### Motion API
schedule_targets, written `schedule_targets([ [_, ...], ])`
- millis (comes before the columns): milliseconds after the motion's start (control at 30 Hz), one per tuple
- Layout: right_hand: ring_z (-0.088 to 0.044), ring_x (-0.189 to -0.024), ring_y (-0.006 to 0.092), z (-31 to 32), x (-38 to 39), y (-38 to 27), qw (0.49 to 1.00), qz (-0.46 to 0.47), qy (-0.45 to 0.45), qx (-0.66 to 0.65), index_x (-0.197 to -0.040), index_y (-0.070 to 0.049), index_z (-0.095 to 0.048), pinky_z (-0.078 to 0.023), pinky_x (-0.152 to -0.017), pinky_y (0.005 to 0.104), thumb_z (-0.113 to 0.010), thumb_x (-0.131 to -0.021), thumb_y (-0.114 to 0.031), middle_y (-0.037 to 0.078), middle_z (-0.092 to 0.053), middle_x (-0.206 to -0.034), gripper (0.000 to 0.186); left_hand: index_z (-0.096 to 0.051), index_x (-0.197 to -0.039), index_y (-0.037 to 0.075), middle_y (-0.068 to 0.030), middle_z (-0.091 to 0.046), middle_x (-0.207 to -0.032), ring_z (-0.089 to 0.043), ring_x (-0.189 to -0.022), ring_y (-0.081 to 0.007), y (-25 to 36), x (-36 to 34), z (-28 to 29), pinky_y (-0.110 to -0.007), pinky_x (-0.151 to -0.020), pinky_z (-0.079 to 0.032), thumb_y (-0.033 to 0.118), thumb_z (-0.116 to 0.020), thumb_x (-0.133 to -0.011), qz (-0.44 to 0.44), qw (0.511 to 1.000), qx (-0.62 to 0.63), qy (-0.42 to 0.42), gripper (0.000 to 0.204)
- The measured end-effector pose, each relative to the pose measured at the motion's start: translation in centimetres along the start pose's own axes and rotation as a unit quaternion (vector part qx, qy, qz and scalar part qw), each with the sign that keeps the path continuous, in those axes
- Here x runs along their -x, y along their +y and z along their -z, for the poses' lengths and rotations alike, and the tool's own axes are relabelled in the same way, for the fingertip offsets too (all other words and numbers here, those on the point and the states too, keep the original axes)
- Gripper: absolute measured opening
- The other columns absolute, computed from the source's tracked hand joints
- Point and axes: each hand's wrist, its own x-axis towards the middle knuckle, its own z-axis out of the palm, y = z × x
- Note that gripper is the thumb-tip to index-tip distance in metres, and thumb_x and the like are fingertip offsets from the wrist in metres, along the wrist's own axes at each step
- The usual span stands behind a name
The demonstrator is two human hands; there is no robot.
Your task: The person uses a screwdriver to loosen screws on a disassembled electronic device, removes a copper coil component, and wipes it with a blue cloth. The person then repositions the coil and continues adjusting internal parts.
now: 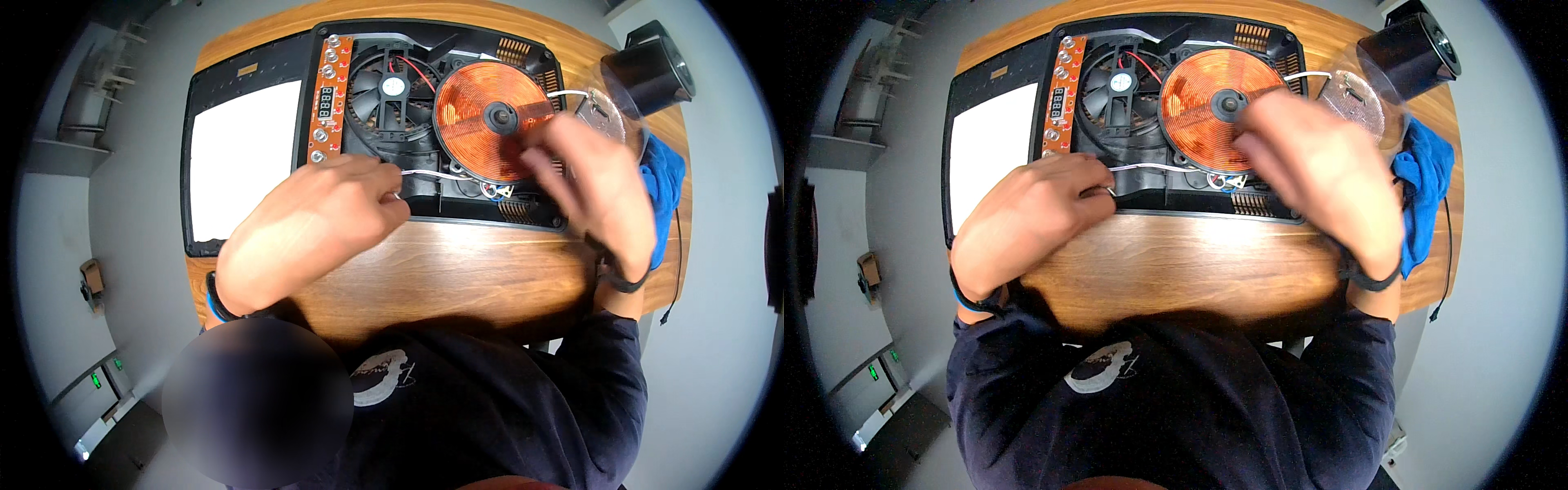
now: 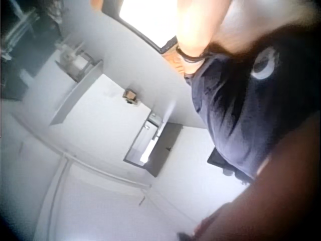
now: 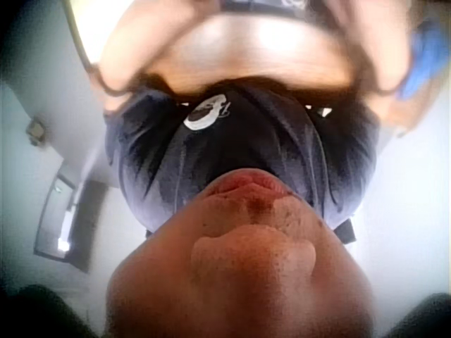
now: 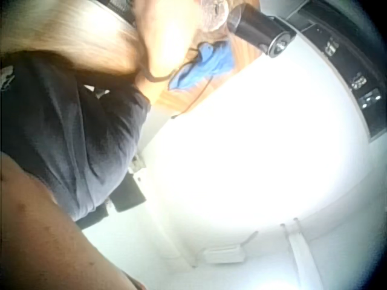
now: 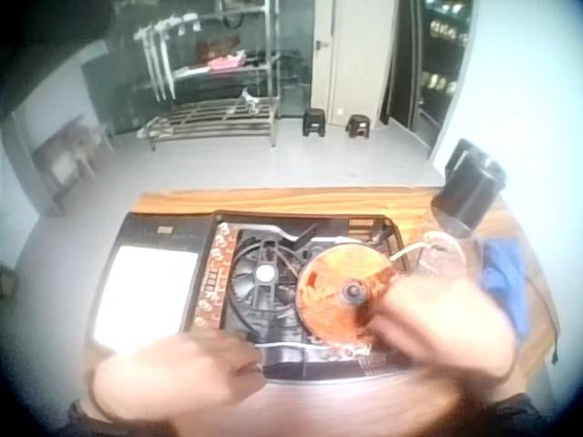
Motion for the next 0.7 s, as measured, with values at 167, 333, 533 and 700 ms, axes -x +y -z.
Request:
schedule_targets([
  [167,-0.075,-0.095,0.0261,-4.1,0.4,-4.1,0.978,0.164,-0.050,-0.116,-0.116,-0.008,-0.071,-0.064,-0.075,0.0394,-0.083,-0.096,-0.021,0.005,-0.069,-0.103,0.026,-0.075,-0.100,0.001,-0.0125,-0.072,-0.096,-0.076,-0.095,-0.0348,1.9,-1.6,-2.5,-0.044,-0.084,-0.064,0.006,-0.081,-0.092,0.019,0.985,0.126,0.117,0.011],
  [333,-0.074,-0.095,0.0250,-4.0,0.4,-4.1,0.979,0.163,-0.015,-0.124,-0.115,-0.008,-0.071,-0.063,-0.074,0.0399,-0.078,-0.094,-0.015,0.006,-0.065,-0.099,0.024,-0.073,-0.095,0.001,-0.0131,-0.073,-0.092,-0.080,-0.101,-0.0352,2.5,-2.0,-2.0,-0.044,-0.091,-0.066,0.006,-0.083,-0.091,-0.052,0.989,0.088,0.102,0.013],
  [533,-0.076,-0.095,0.0285,-4.0,0.4,-3.6,0.979,0.168,0.026,-0.117,-0.111,-0.006,-0.071,-0.065,-0.074,0.0402,-0.077,-0.091,-0.012,0.009,-0.067,-0.104,0.021,-0.076,-0.100,-0.001,-0.0138,-0.078,-0.099,-0.082,-0.106,-0.0357,2.8,-2.1,-2.0,-0.043,-0.103,-0.068,0.007,-0.084,-0.093,-0.048,0.990,0.084,0.102,0.013],
  [700,-0.077,-0.095,0.0298,-4.2,0.6,-3.5,0.979,0.168,0.027,-0.112,-0.112,-0.004,-0.073,-0.065,-0.074,0.0413,-0.079,-0.091,-0.009,0.009,-0.071,-0.108,0.022,-0.077,-0.103,-0.002,-0.0152,-0.079,-0.102,-0.083,-0.111,-0.0368,2.6,-2.4,-2.0,-0.044,-0.105,-0.068,0.005,-0.083,-0.094,-0.077,0.990,0.057,0.105,0.013],
])
